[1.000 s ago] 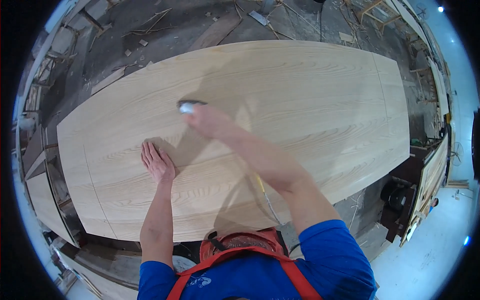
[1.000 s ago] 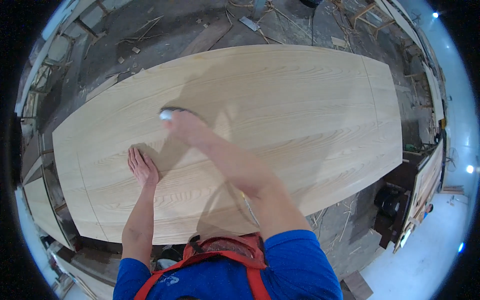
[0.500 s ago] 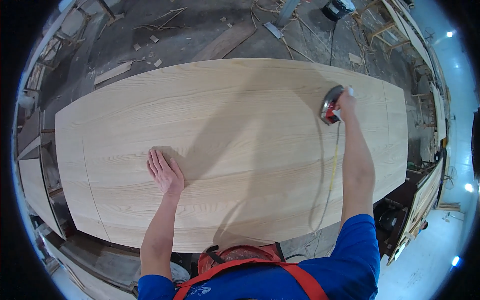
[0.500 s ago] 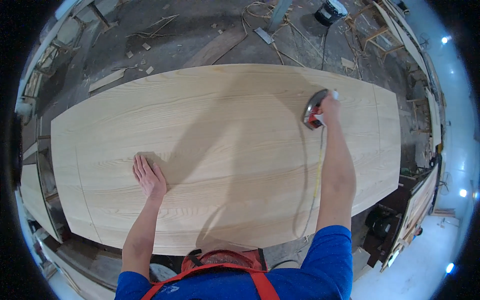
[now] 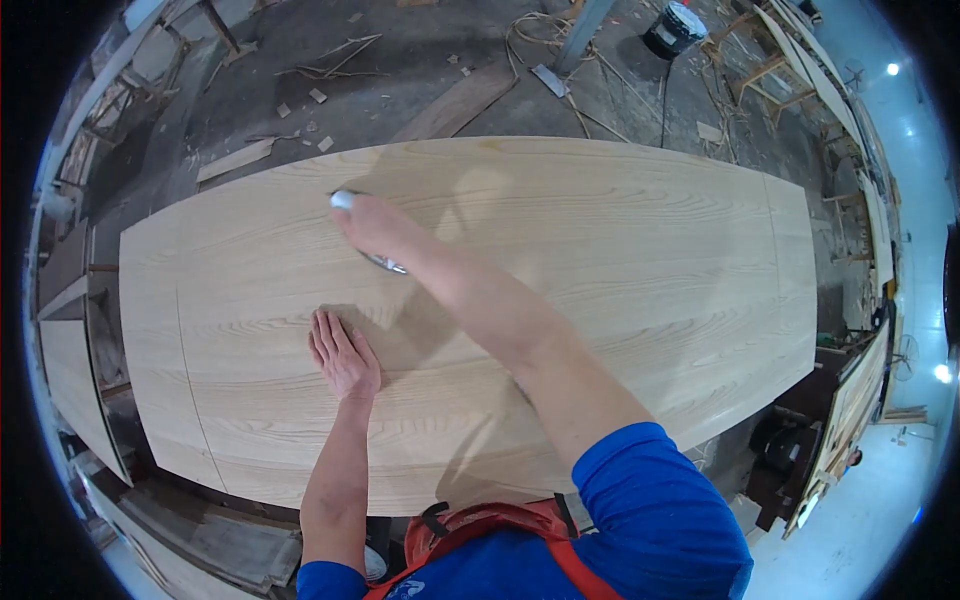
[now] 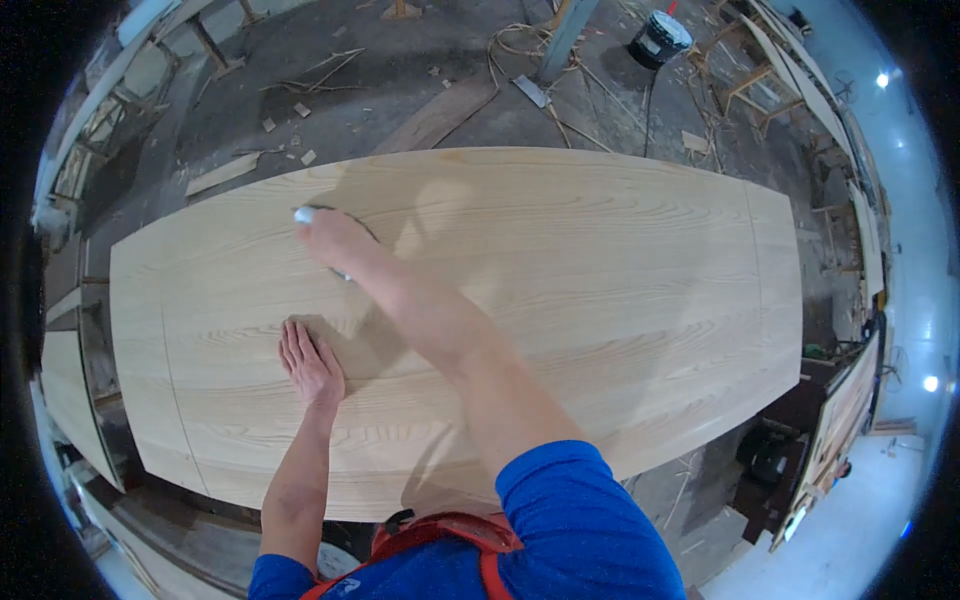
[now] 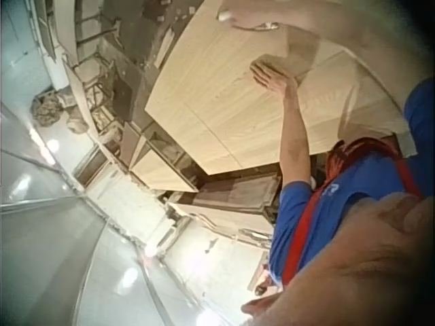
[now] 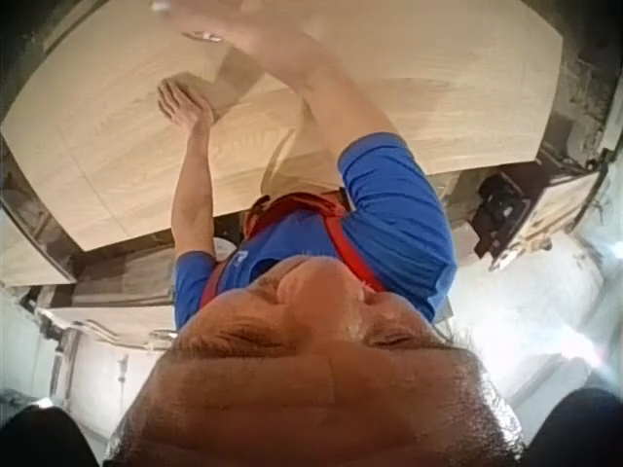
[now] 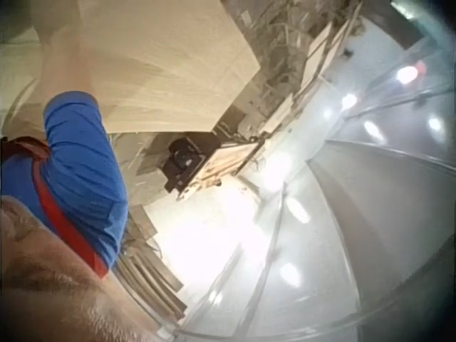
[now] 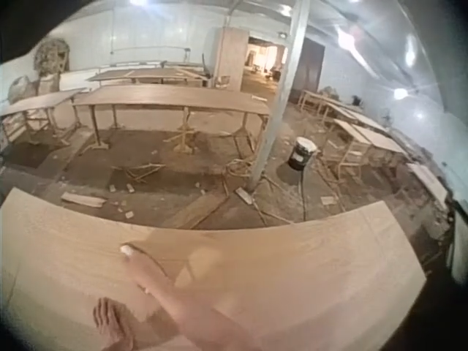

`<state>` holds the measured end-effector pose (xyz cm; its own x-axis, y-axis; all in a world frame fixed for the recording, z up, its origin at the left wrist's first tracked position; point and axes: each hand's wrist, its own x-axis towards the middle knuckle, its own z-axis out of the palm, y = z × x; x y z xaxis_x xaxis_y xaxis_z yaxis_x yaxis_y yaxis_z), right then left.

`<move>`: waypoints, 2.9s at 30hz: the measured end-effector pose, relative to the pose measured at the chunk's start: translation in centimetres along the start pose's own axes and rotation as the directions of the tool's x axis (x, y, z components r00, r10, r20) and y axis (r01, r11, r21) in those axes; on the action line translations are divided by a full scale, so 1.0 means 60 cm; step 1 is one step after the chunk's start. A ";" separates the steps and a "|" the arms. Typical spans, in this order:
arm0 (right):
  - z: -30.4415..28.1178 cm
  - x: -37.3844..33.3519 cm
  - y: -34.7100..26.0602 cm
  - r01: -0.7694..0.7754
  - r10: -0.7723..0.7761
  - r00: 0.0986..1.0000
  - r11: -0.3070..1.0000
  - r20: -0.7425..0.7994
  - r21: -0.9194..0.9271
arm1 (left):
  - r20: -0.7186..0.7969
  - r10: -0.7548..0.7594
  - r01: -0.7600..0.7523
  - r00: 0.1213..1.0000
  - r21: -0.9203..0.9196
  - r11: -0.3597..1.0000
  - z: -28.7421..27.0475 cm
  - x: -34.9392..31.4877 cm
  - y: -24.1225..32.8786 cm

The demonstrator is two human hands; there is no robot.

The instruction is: Ironing wooden panels to bond veneer or smooth the surface in a workshop environment.

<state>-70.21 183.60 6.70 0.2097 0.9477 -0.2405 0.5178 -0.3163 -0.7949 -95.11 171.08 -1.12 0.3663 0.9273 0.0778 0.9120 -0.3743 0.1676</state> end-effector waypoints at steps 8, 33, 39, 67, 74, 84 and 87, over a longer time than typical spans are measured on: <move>-0.196 -0.004 0.147 0.000 -0.006 0.995 0.999 -0.104 -0.052 | -0.109 0.058 -0.054 0.992 0.036 0.998 0.000 -0.011 -0.004; -0.398 0.074 0.374 -0.397 0.184 0.776 0.886 -0.604 -0.239 | -0.002 0.008 -0.008 1.000 -0.050 0.999 -0.011 -0.003 -0.009; -0.081 0.187 0.030 -0.116 0.040 0.972 0.938 -0.230 -0.327 | 0.053 -0.033 0.037 0.998 -0.086 0.996 -0.020 -0.011 -0.031; -0.547 -0.249 0.552 -0.438 0.468 0.551 0.867 -0.691 0.237 | -0.157 0.146 -0.121 0.977 0.159 0.980 0.094 0.011 -0.018; -0.525 -0.392 0.514 -0.494 0.634 0.448 0.763 -0.630 0.417 | -0.181 0.054 -0.012 0.982 0.228 0.974 0.068 0.003 -0.079; -0.193 -0.323 0.320 -0.391 0.360 0.615 0.912 -0.701 0.125 | -0.081 0.076 -0.060 0.994 0.179 0.982 0.034 -0.010 -0.057; -0.048 -0.273 0.197 -0.286 0.304 0.740 0.950 -0.599 0.128 | -0.131 0.293 -0.311 0.947 -0.146 0.939 0.012 -0.009 -0.144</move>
<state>-65.09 164.23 2.84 0.8099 0.5803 -0.0859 0.3253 -0.5661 -0.7575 -103.03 173.82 -3.34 0.5899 0.7673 0.2516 0.7160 -0.6411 0.2764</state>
